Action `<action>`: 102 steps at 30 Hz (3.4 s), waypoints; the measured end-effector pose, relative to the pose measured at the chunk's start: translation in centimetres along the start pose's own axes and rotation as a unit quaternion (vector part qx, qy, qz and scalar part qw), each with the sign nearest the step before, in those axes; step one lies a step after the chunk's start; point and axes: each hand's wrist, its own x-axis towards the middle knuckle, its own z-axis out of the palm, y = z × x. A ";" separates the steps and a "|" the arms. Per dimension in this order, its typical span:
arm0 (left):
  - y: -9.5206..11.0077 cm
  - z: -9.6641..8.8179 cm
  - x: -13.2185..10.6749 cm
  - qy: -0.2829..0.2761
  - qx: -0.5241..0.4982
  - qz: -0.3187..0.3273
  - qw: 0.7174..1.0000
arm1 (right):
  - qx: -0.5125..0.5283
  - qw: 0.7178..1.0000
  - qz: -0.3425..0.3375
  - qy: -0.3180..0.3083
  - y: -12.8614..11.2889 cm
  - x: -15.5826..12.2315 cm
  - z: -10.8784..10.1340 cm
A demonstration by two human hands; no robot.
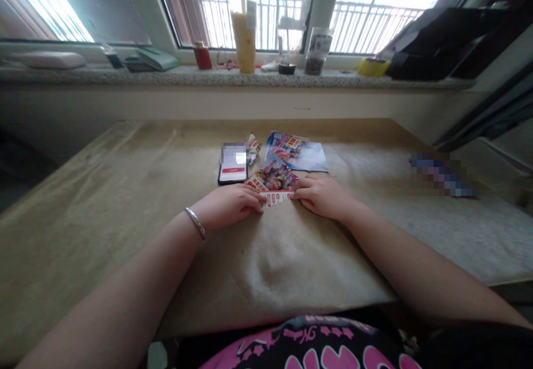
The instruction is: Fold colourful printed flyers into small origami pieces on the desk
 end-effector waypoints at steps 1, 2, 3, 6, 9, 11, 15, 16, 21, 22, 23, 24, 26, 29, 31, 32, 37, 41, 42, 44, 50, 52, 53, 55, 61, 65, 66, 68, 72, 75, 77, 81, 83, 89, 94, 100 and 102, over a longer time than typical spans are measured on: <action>0.0 -0.1 0.0 -0.003 -0.001 -0.006 1.000 | 0.001 1.000 0.000 0.000 0.0 0.0 0.0; 0.1 -0.2 0.0 -0.007 -0.003 -0.010 1.000 | 0.002 1.000 0.000 0.000 0.0 0.0 0.0; 0.0 -0.2 -0.1 -0.013 -0.005 -0.013 1.000 | 0.003 1.000 0.000 0.000 0.0 0.0 0.0; -0.4 -0.3 -0.2 -0.038 -0.015 -0.020 0.999 | 0.005 1.000 0.000 -0.002 0.0 -0.1 -0.1; -0.9 -0.4 -0.4 -0.053 -0.027 -0.022 0.998 | 0.007 1.000 -0.001 -0.006 0.0 -0.1 -0.2; -1.0 -0.4 -0.5 -0.048 -0.036 -0.015 0.998 | 0.003 1.000 -0.001 -0.009 -0.1 -0.1 -0.3; -0.5 -0.4 -0.4 -0.003 -0.049 0.016 0.999 | -0.005 1.000 -0.001 -0.013 -0.4 -0.1 -0.5; -0.3 -0.3 -0.4 0.008 -0.043 0.014 0.999 | 0.000 1.000 -0.006 -0.011 -0.6 0.0 -0.5; 0.5 0.6 0.0 0.049 0.007 0.023 0.999 | 0.057 0.998 -0.036 0.017 -1.5 0.5 0.1; 0.5 0.8 0.0 0.058 0.011 0.029 0.998 | 0.061 0.997 -0.038 0.019 -1.7 0.7 0.2; 0.5 1.0 0.1 0.063 0.010 0.032 0.997 | 0.064 0.997 -0.040 0.020 -1.8 0.8 0.3; 0.4 1.1 0.1 0.068 0.007 0.035 0.997 | 0.065 0.997 -0.042 0.019 -1.8 0.8 0.4; 0.4 1.1 0.2 0.068 -0.004 0.039 0.997 | 0.062 0.997 -0.040 0.014 -1.7 0.9 0.4; 0.2 0.9 0.2 0.058 -0.017 0.042 0.997 | 0.051 0.998 -0.020 0.000 -1.4 0.7 0.2; 0.0 0.8 0.2 0.056 -0.025 0.041 0.997 | 0.047 0.999 -0.004 -0.006 -1.1 0.5 0.0; -0.1 0.8 0.1 0.056 -0.029 0.041 0.997 | 0.046 0.999 0.004 -0.008 -1.0 0.4 -0.1; -0.5 0.6 -0.1 0.046 -0.040 0.030 0.998 | 0.041 0.998 0.055 -0.013 -0.2 0.0 -0.6; -0.8 0.5 -0.2 0.037 -0.046 0.016 0.998 | 0.028 0.995 0.093 -0.029 0.8 -0.4 -0.7; -0.9 0.6 -0.2 0.036 -0.053 0.017 0.998 | 0.022 0.994 0.098 -0.033 1.1 -0.5 -0.8; -1.2 0.7 -0.3 0.034 -0.075 0.021 0.996 | 0.014 0.994 0.105 -0.040 1.5 -0.7 -0.9; -1.8 0.8 -0.3 0.041 -0.129 0.012 0.991 | 0.006 0.991 0.123 -0.056 2.2 -1.1 -1.3; -1.7 0.8 -0.3 0.043 -0.130 0.007 0.991 | -0.003 0.989 0.131 -0.063 2.3 -1.2 -1.5; -1.6 0.8 -0.2 0.044 -0.127 0.005 0.991 | -0.010 0.988 0.137 -0.068 2.4 -1.2 -1.5; -1.3 0.8 -0.1 0.047 -0.117 0.004 0.992 | -0.035 0.985 0.152 -0.076 2.4 -1.2 -1.6; -0.4 1.0 0.3 0.066 -0.064 -0.003 0.996 | -0.048 0.972 0.227 -0.036 1.6 -0.8 -1.4; -0.1 1.3 0.5 0.085 -0.016 -0.003 0.996 | 0.001 0.970 0.244 0.013 1.3 -0.7 -0.9; 0.0 1.3 0.5 0.084 -0.002 -0.003 0.996 | 0.015 0.970 0.243 0.021 1.3 -0.7 -0.8; 0.2 1.5 0.5 0.076 0.016 0.000 0.997 | 0.051 0.967 0.246 0.036 1.3 -0.6 -0.5; 1.2 2.1 0.8 0.064 0.011 0.026 0.998 | 0.148 0.953 0.253 0.073 0.9 -0.5 0.0; 1.9 2.6 1.1 0.063 -0.006 0.052 0.997 | 0.195 0.945 0.245 0.098 0.6 -0.4 0.2; 2.1 2.8 1.3 0.068 -0.014 0.062 0.996 | 0.211 0.940 0.247 0.108 0.5 -0.4 0.4; 1.6 2.6 1.4 0.074 -0.023 0.077 0.994 | 0.226 0.943 0.209 0.123 0.6 -0.3 0.4; 1.3 2.6 1.4 0.079 -0.026 0.079 0.993 | 0.234 0.944 0.189 0.132 0.7 -0.3 0.5; 0.6 2.7 1.2 0.094 -0.015 0.066 0.993 | 0.262 0.933 0.198 0.150 1.2 -0.3 1.0; 0.1 2.9 1.0 0.083 0.013 0.036 0.996 | 0.257 0.933 0.216 0.129 1.7 -0.3 1.6; 0.1 2.7 0.7 0.086 0.049 -0.007 0.995 | 0.285 0.914 0.278 0.075 1.4 -0.1 1.1; 0.1 2.7 0.6 0.091 0.058 -0.024 0.994 | 0.338 0.893 0.291 0.058 1.3 -0.1 1.0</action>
